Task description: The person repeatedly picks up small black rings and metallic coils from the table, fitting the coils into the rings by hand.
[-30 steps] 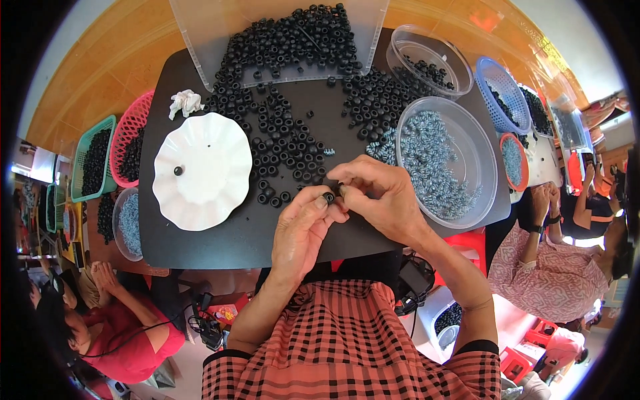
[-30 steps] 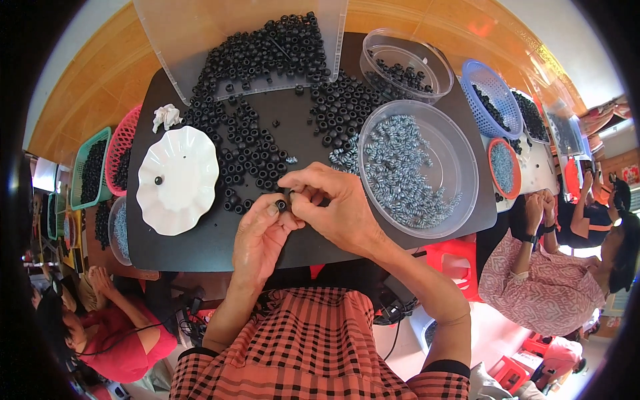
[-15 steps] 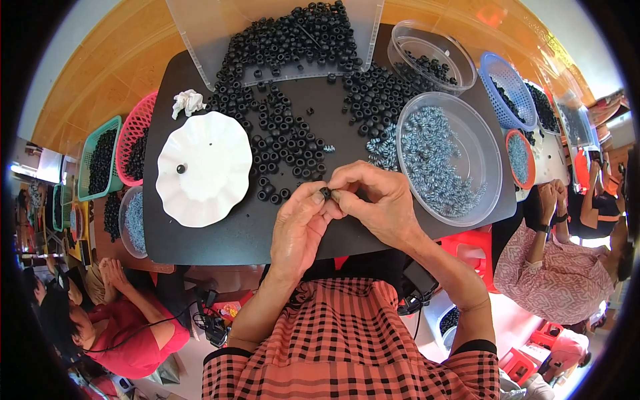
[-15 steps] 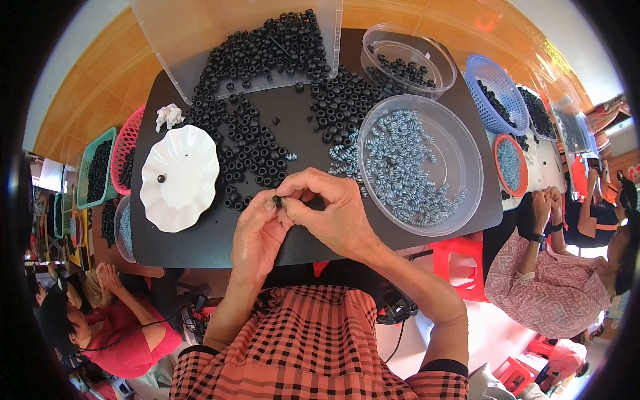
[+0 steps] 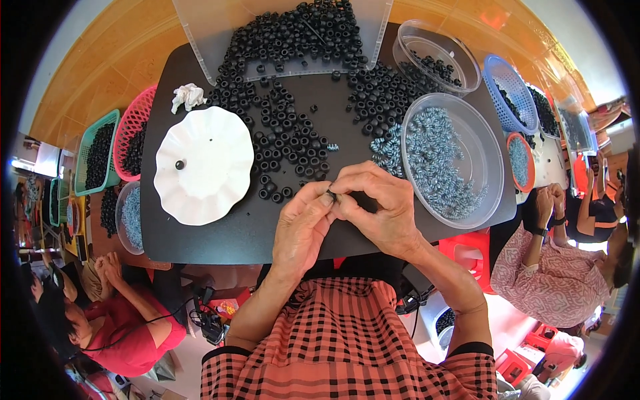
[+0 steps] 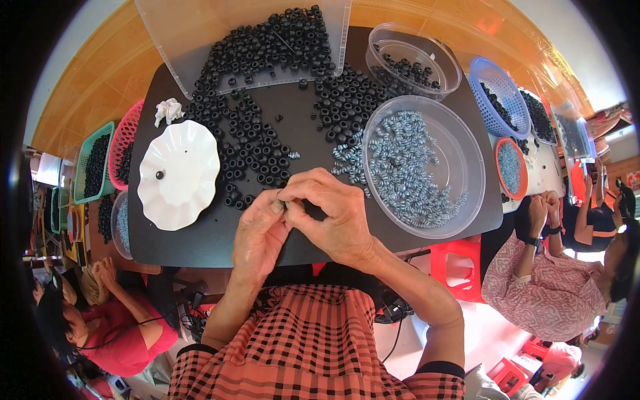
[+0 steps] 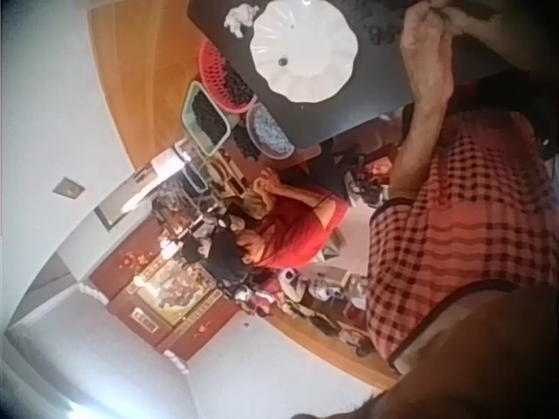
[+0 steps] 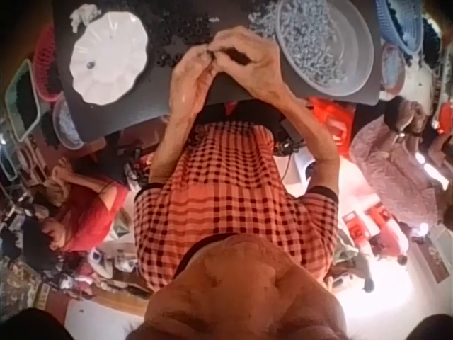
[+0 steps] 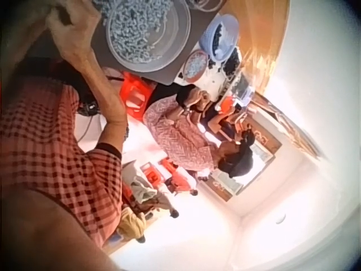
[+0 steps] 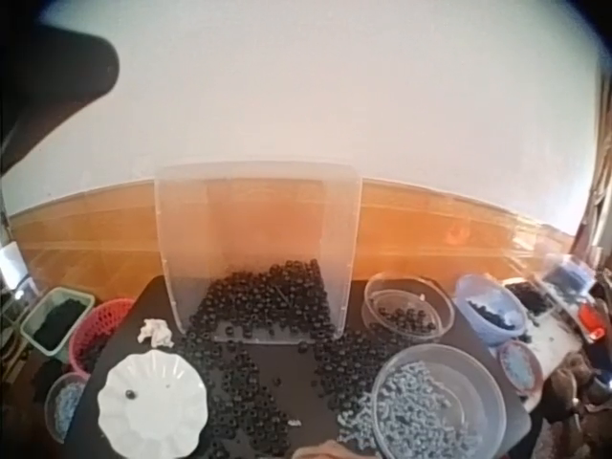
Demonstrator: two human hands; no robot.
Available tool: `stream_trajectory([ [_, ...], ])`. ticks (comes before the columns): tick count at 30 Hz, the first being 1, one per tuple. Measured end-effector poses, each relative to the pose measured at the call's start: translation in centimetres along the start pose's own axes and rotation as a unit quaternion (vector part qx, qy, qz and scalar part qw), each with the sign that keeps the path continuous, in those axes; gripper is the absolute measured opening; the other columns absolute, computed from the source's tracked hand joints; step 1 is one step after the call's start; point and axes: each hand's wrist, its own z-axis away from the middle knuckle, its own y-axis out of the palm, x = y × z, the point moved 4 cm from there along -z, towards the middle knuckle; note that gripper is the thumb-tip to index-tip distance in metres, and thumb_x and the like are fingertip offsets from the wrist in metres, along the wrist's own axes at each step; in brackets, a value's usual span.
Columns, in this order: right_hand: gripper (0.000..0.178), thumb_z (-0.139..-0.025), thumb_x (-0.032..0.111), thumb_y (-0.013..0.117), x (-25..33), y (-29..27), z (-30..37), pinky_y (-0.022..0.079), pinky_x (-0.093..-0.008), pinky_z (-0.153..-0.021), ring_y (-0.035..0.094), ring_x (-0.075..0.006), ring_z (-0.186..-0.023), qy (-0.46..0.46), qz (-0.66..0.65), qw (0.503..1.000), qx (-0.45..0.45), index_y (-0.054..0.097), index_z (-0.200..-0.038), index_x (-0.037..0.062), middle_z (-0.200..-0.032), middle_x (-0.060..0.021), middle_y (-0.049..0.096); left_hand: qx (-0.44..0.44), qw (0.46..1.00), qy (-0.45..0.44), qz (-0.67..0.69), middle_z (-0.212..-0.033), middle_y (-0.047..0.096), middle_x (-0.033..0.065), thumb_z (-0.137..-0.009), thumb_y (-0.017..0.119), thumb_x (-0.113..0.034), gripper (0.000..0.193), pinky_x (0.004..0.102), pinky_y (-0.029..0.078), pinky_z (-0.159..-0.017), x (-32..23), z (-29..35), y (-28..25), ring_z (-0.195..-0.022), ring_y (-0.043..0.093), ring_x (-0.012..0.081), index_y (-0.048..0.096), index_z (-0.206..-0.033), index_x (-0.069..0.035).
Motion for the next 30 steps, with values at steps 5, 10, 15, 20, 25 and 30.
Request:
stream_trajectory([
  [5,0.023,-0.072,-0.006,0.067,0.4,-0.3,0.0,0.054,-0.0262,-0.065,0.064,-0.0143,-0.076,-0.006,0.02,1.0,0.009,0.067,-0.093,0.0031,-0.09,-0.0079,0.066,0.012,1.0,-0.01,-0.009,-0.105,0.061,0.0075,-0.097,0.051,-0.009,0.023,0.03,0.047,-0.092,0.2,-0.1,-0.1,-0.099,0.058,0.0132,0.058,-0.115,0.003],
  [10,0.021,-0.076,-0.007,0.066,-1.1,-0.4,0.8,0.052,-0.0253,-0.066,0.062,-0.0124,-0.076,0.094,-0.123,0.988,-0.008,0.067,-0.095,0.0023,-0.094,-0.0085,0.064,-0.007,1.0,-0.006,-0.02,-0.105,0.063,0.0089,-0.097,0.052,-0.009,0.024,0.0305,0.048,-0.09,0.0,0.1,0.4,-0.097,0.06,0.0153,0.058,-0.115,0.004],
  [15,0.021,-0.077,-0.007,0.066,-1.5,-0.2,0.9,0.052,-0.025,-0.067,0.062,-0.0122,-0.078,0.088,-0.166,0.982,-0.024,0.067,-0.096,0.0025,-0.095,-0.0089,0.064,-0.023,1.0,-0.003,-0.016,-0.099,0.064,0.0098,-0.096,0.053,-0.01,0.025,0.0314,0.049,-0.089,0.0,0.0,0.5,-0.093,0.062,0.017,0.058,-0.115,0.005],
  [20,0.022,-0.077,-0.015,0.062,-0.8,0.0,0.7,0.051,-0.0251,-0.07,0.06,-0.0139,-0.082,0.044,-0.112,0.993,0.0,0.066,-0.095,-0.0019,-0.097,-0.0115,0.061,-0.037,0.999,0.001,-0.001,-0.1,0.064,0.0096,-0.096,0.053,-0.009,0.024,0.0314,0.049,-0.089,0.1,0.2,0.2,-0.093,0.062,0.0167,0.058,-0.115,0.005],
  [25,0.022,-0.075,-0.007,0.067,-0.4,-0.1,0.5,0.053,-0.0254,-0.069,0.064,-0.0142,-0.078,0.004,-0.024,1.0,0.005,0.067,-0.095,0.0039,-0.094,-0.0086,0.065,-0.041,0.999,0.007,0.003,-0.099,0.064,0.0092,-0.096,0.052,-0.007,0.023,0.0311,0.049,-0.09,0.3,0.2,0.1,-0.093,0.061,0.0159,0.059,-0.114,0.005],
  [30,0.024,-0.076,-0.007,0.066,-0.5,0.1,0.6,0.052,-0.0259,-0.069,0.064,-0.015,-0.078,0.012,-0.023,1.0,-0.009,0.068,-0.097,0.0045,-0.095,-0.0088,0.065,-0.051,0.999,-0.007,-0.018,-0.103,0.063,0.0092,-0.096,0.051,-0.007,0.024,0.0308,0.048,-0.09,0.2,0.1,0.2,-0.095,0.061,0.0158,0.059,-0.115,0.005],
])
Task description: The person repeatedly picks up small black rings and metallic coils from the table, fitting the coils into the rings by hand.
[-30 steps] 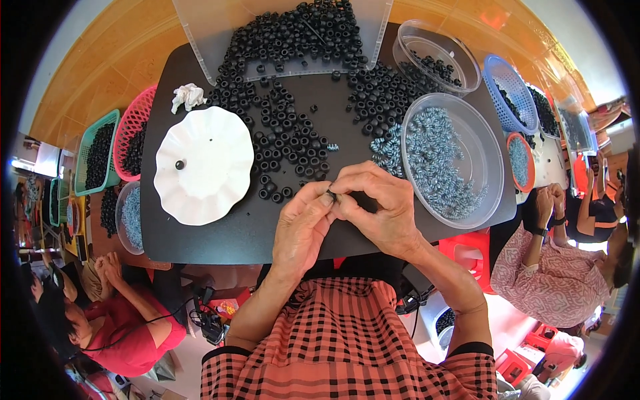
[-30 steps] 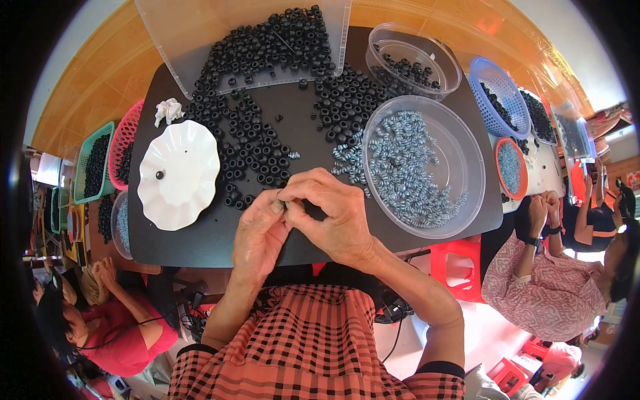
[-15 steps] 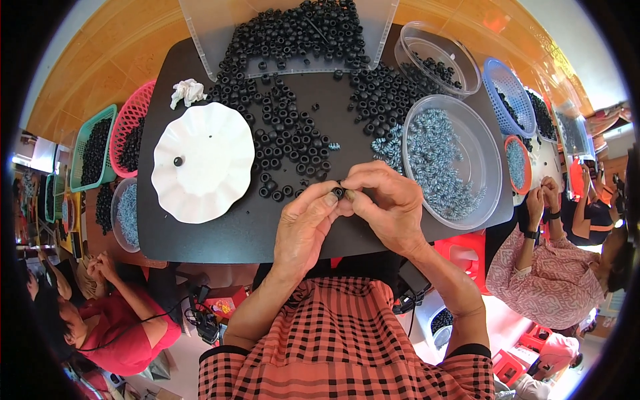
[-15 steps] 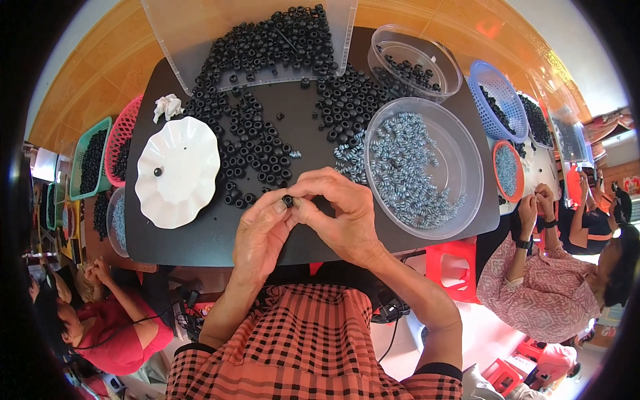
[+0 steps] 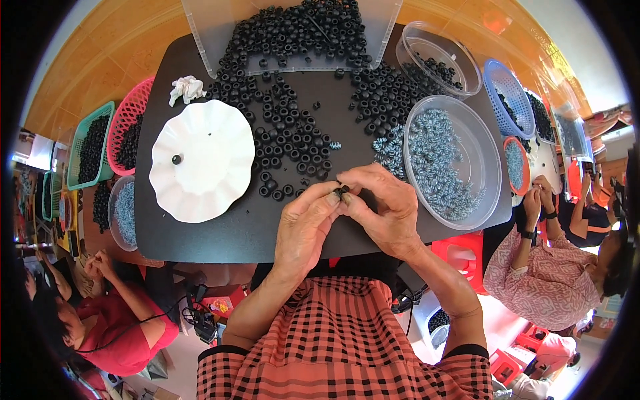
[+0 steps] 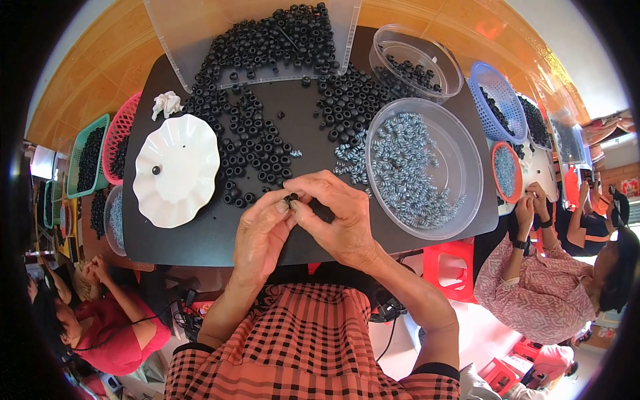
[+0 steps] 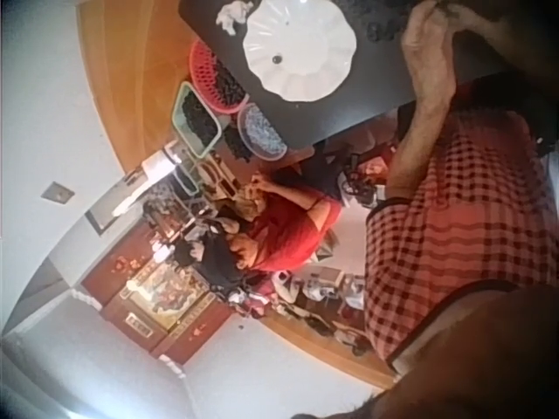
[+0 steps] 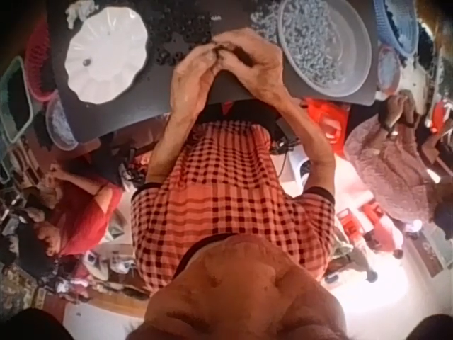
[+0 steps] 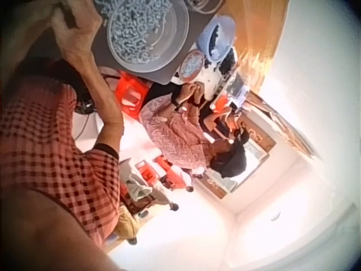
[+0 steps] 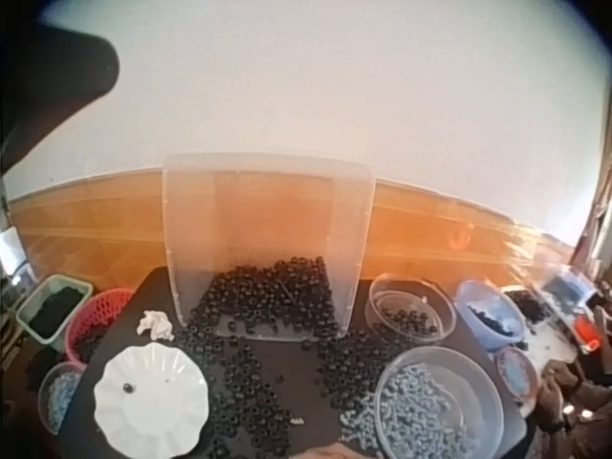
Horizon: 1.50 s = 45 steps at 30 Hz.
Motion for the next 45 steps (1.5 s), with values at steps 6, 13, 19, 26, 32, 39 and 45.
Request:
stream_trajectory([
  [6,0.024,-0.077,-0.006,0.066,-0.5,0.0,0.4,0.052,-0.0257,-0.069,0.063,-0.0144,-0.08,0.04,-0.039,0.998,0.001,0.068,-0.099,0.0033,-0.095,-0.0089,0.065,0.024,1.0,0.013,0.015,-0.103,0.063,0.0093,-0.096,0.052,-0.008,0.024,0.0306,0.048,-0.09,-0.1,0.0,0.1,-0.095,0.061,0.0155,0.059,-0.115,0.005],
  [13,0.022,-0.075,-0.007,0.068,0.0,0.0,0.4,0.051,-0.024,-0.066,0.063,-0.0132,-0.078,0.002,-0.016,0.999,-0.032,0.068,-0.093,0.0034,-0.091,-0.0077,0.066,0.003,1.0,0.014,0.009,-0.101,0.064,0.0084,-0.095,0.054,-0.007,0.024,0.0306,0.049,-0.09,0.1,0.1,0.0,-0.094,0.061,0.0153,0.06,-0.115,0.005],
  [19,0.025,-0.074,-0.008,0.067,-0.3,0.1,0.4,0.051,-0.0245,-0.066,0.063,-0.0134,-0.076,0.002,-0.008,1.0,-0.029,0.068,-0.097,0.0041,-0.091,-0.0076,0.066,0.003,1.0,0.012,0.022,-0.102,0.064,0.0082,-0.095,0.052,-0.006,0.023,0.0296,0.049,-0.09,0.0,0.0,0.0,-0.096,0.061,0.0143,0.06,-0.114,0.005],
  [26,0.038,-0.073,-0.008,0.065,0.7,0.4,0.1,0.052,-0.0254,-0.065,0.06,-0.0134,-0.076,-0.01,0.068,0.998,0.015,0.066,-0.108,0.0049,-0.098,-0.0077,0.062,0.007,1.0,0.0,0.023,-0.107,0.062,0.0092,-0.096,0.049,-0.006,0.025,0.0289,0.048,-0.091,-0.2,-0.1,0.3,-0.099,0.06,0.0149,0.058,-0.116,0.006],
  [32,0.043,-0.066,-0.01,0.07,0.7,0.6,0.4,0.048,-0.0261,-0.066,0.057,-0.0135,-0.075,-0.059,0.111,0.992,-0.026,0.066,-0.106,0.0032,-0.096,-0.0074,0.061,0.01,0.998,-0.02,0.058,-0.107,0.061,0.0095,-0.096,0.048,-0.007,0.026,0.0271,0.045,-0.092,-0.2,-0.1,0.7,-0.1,0.058,0.014,0.057,-0.116,0.007],
  [39,0.041,-0.063,-0.009,0.07,0.4,1.1,0.4,0.05,-0.031,-0.067,0.058,-0.0232,-0.082,-0.117,0.13,0.983,-0.058,0.066,-0.102,0.0025,-0.096,-0.0092,0.063,-0.032,0.995,-0.053,0.075,-0.096,0.058,0.0046,-0.097,0.047,-0.01,0.025,0.0251,0.042,-0.081,-0.3,0.1,1.3,-0.086,0.051,0.0099,0.059,-0.111,0.006],
  [45,0.036,-0.063,-0.008,0.069,0.4,1.3,0.3,0.049,-0.0309,-0.071,0.059,-0.0228,-0.084,-0.121,0.13,0.982,-0.058,0.066,-0.098,0.0034,-0.095,-0.0079,0.065,-0.025,0.997,-0.049,0.056,-0.096,0.058,0.0036,-0.096,0.047,-0.01,0.025,0.0248,0.042,-0.082,-0.2,0.0,0.6,-0.087,0.052,0.0094,0.058,-0.111,0.006],
])
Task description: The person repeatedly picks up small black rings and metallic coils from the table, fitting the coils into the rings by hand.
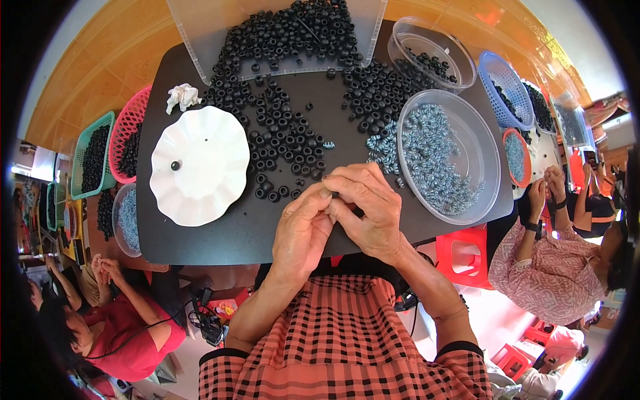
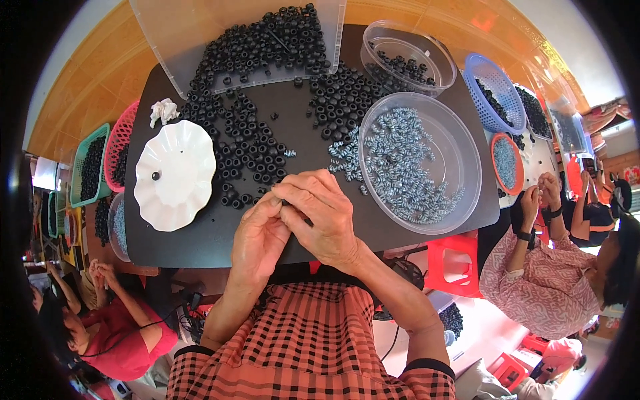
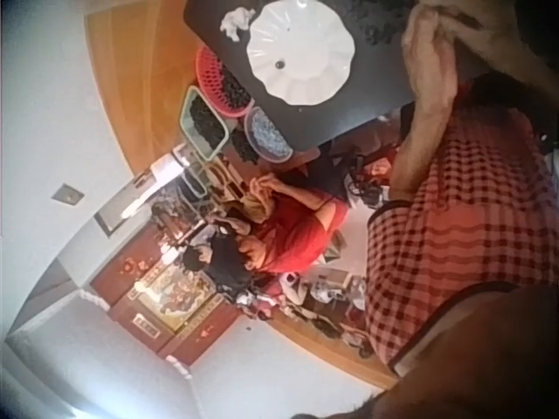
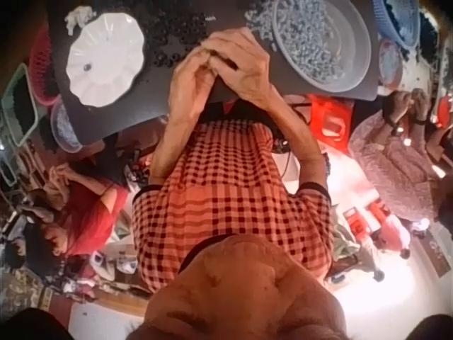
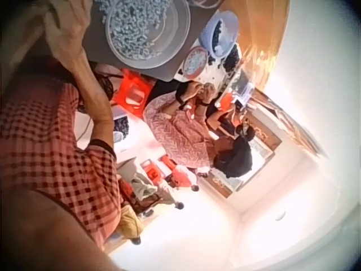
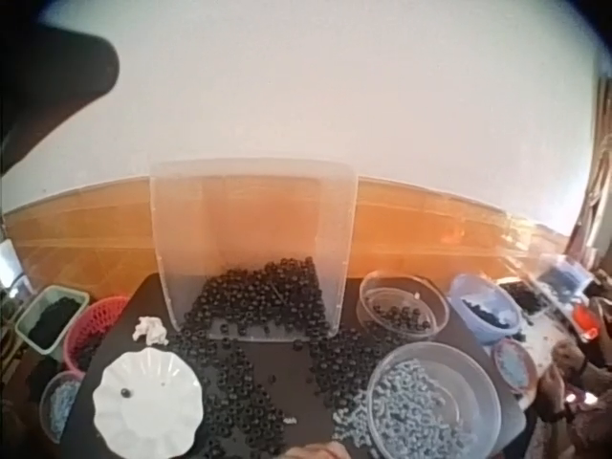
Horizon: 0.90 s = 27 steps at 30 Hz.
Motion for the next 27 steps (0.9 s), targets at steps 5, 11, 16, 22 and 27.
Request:
stream_trajectory([
  [5,0.037,-0.064,-0.007,0.069,0.04,-0.1,0.06,0.05,-0.0307,-0.071,0.059,-0.0219,-0.084,0.035,0.004,0.999,0.006,0.067,-0.098,0.0051,-0.095,-0.0066,0.066,0.002,1.0,0.008,0.005,-0.096,0.059,0.0042,-0.096,0.047,-0.009,0.024,0.0246,0.043,-0.083,0.07,-0.2,0.11,-0.089,0.053,0.0099,0.058,-0.112,0.006],
  [11,0.042,-0.065,-0.006,0.069,-0.06,0.04,0.23,0.05,-0.0316,-0.069,0.059,-0.0227,-0.085,0.069,-0.011,0.998,0.001,0.066,-0.106,0.0057,-0.098,-0.008,0.065,0.002,1.0,0.025,-0.007,-0.101,0.062,0.008,-0.096,0.048,-0.008,0.023,0.026,0.045,-0.087,-0.07,-0.16,0.19,-0.095,0.057,0.0126,0.058,-0.112,0.005],
  [16,0.041,-0.065,-0.008,0.071,-0.08,0.13,0.19,0.05,-0.0286,-0.063,0.058,-0.0197,-0.079,0.045,0.028,0.999,0.009,0.066,-0.105,0.0034,-0.1,-0.0098,0.064,0.012,0.999,0.034,-0.021,-0.102,0.062,0.0086,-0.096,0.048,-0.007,0.024,0.0267,0.046,-0.088,-0.13,-0.21,-0.01,-0.095,0.058,0.0136,0.058,-0.113,0.005],
  [22,0.036,-0.066,-0.007,0.071,0.12,0.16,0.25,0.049,-0.0314,-0.067,0.058,-0.0227,-0.08,-0.019,0.075,0.997,-0.012,0.065,-0.101,-0.001,-0.097,-0.0101,0.064,-0.004,0.999,0.031,-0.035,-0.101,0.061,0.007,-0.096,0.048,-0.008,0.024,0.0263,0.046,-0.088,-0.02,-0.32,-0.12,-0.095,0.058,0.0125,0.058,-0.114,0.005],
  [27,0.036,-0.066,-0.004,0.07,-0.41,0.25,0.27,0.047,-0.0333,-0.07,0.058,-0.0237,-0.081,-0.015,0.086,0.996,0.005,0.064,-0.101,-0.0007,-0.095,-0.0096,0.063,0.001,0.999,0.029,-0.016,-0.099,0.06,0.0053,-0.096,0.048,-0.009,0.023,0.0252,0.046,-0.085,0.08,-0.54,-0.16,-0.093,0.056,0.0105,0.059,-0.112,0.005],
])
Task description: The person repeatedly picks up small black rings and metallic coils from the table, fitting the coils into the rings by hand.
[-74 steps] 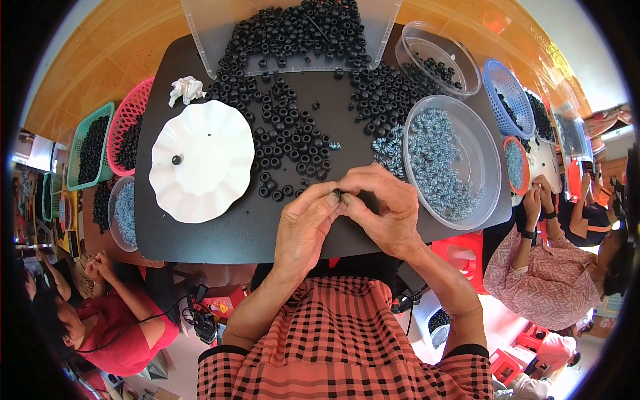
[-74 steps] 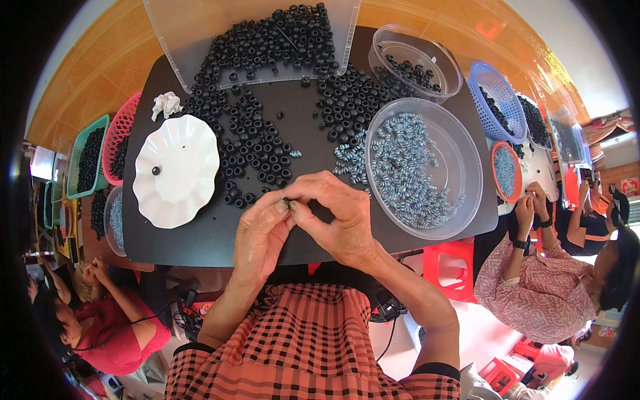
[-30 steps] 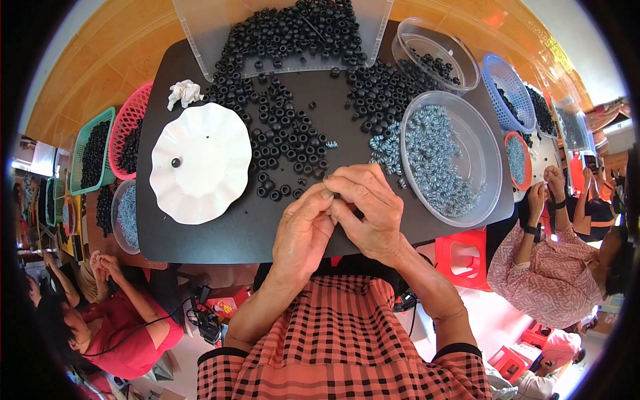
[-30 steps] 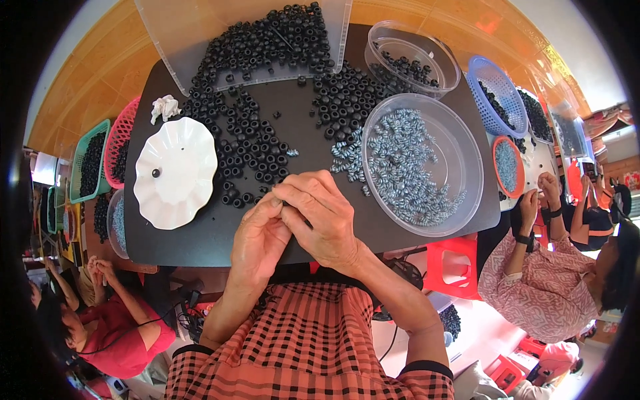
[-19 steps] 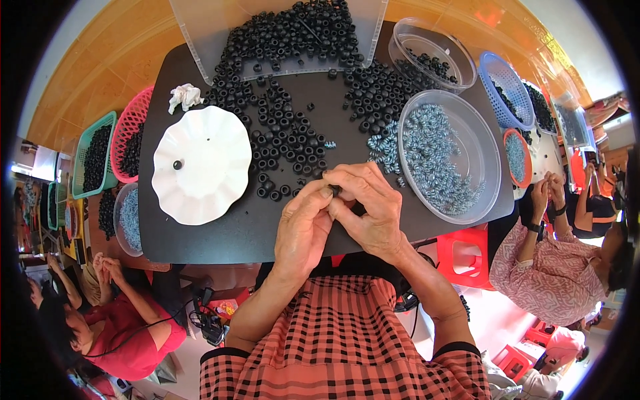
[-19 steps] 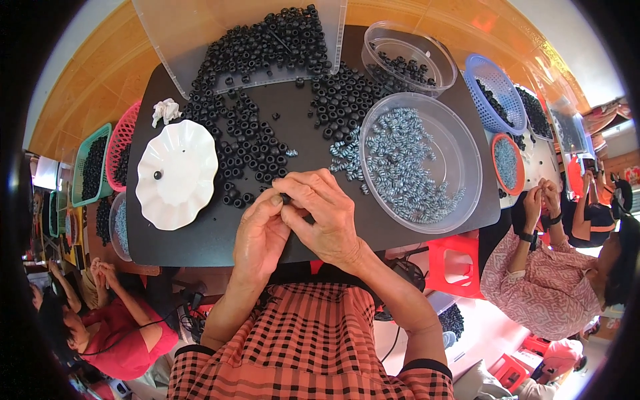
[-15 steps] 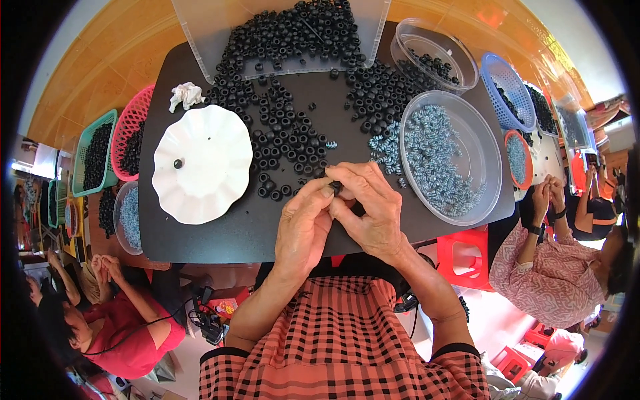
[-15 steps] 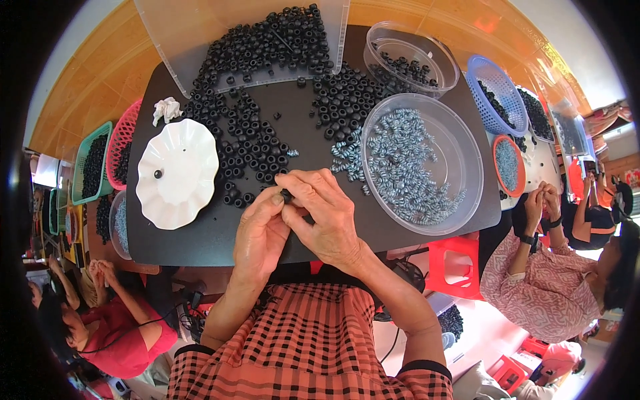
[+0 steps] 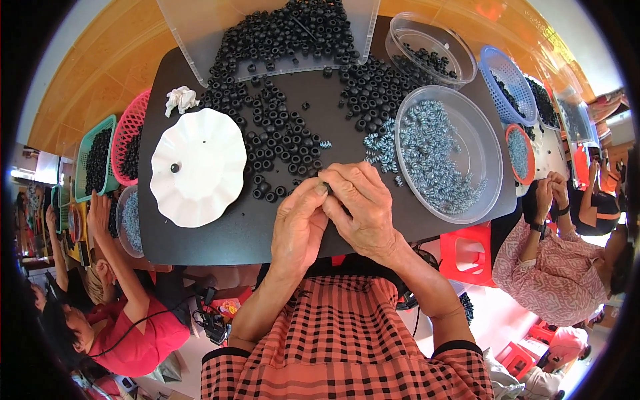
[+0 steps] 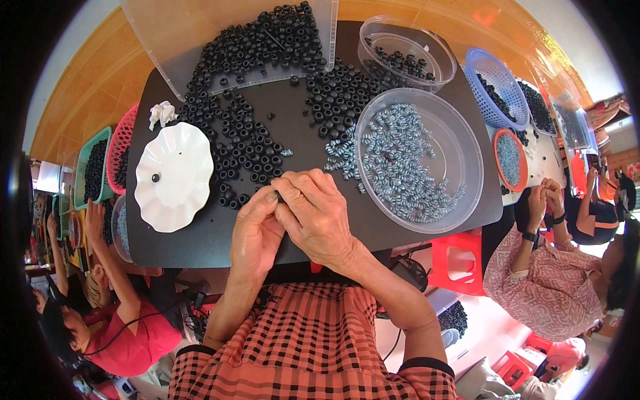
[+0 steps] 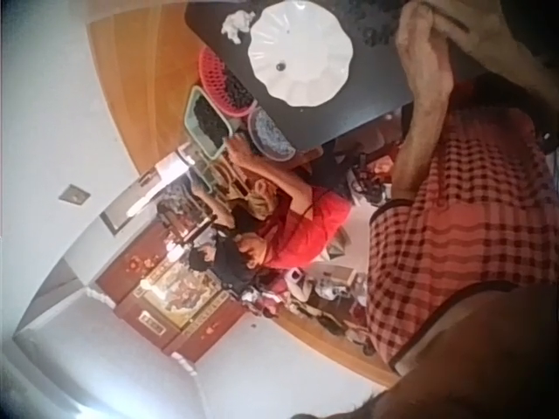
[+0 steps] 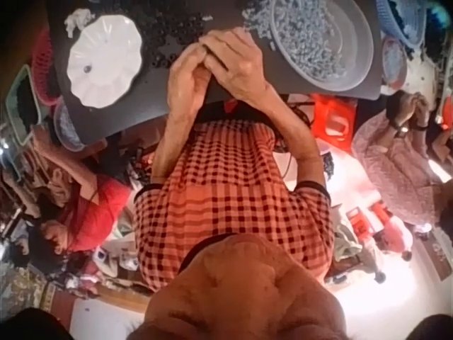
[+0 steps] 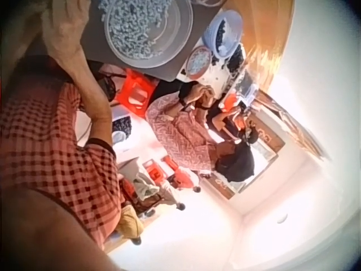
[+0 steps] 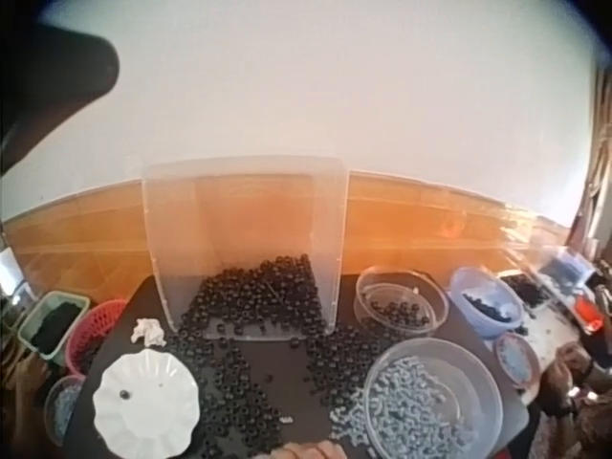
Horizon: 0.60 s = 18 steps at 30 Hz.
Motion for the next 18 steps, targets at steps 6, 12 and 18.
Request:
stream_trajectory([
  [6,0.037,-0.067,-0.001,0.07,0.0,0.0,0.0,0.045,-0.034,-0.071,0.058,-0.0237,-0.082,0.05,-0.05,0.997,0.012,0.064,-0.104,0.0012,-0.097,-0.009,0.064,0.021,0.999,0.001,-0.03,-0.098,0.06,0.0045,-0.096,0.047,-0.009,0.021,0.0249,0.045,-0.085,-0.1,-0.2,-0.3,-0.091,0.056,0.01,0.059,-0.107,0.004],
  [12,0.04,-0.068,-0.002,0.071,0.1,-0.3,0.2,0.045,-0.0337,-0.071,0.058,-0.0233,-0.082,0.04,-0.047,0.998,0.015,0.063,-0.107,0.0015,-0.096,-0.0086,0.064,0.024,0.999,0.004,-0.045,-0.098,0.061,0.0048,-0.098,0.044,-0.013,0.024,0.0258,0.045,-0.087,-0.3,0.2,-0.2,-0.093,0.057,0.0107,0.059,-0.106,0.004],
  [18,0.033,-0.073,-0.004,0.069,0.2,-1.1,0.1,0.046,-0.0311,-0.065,0.058,-0.0208,-0.073,0.058,-0.085,0.994,0.023,0.062,-0.105,-0.0008,-0.084,-0.0088,0.063,0.025,0.996,0.05,-0.066,-0.098,0.063,0.0114,-0.1,0.039,-0.019,0.028,0.0331,0.044,-0.093,-1.5,0.8,-0.4,-0.096,0.06,0.018,0.055,-0.104,0.003],
])
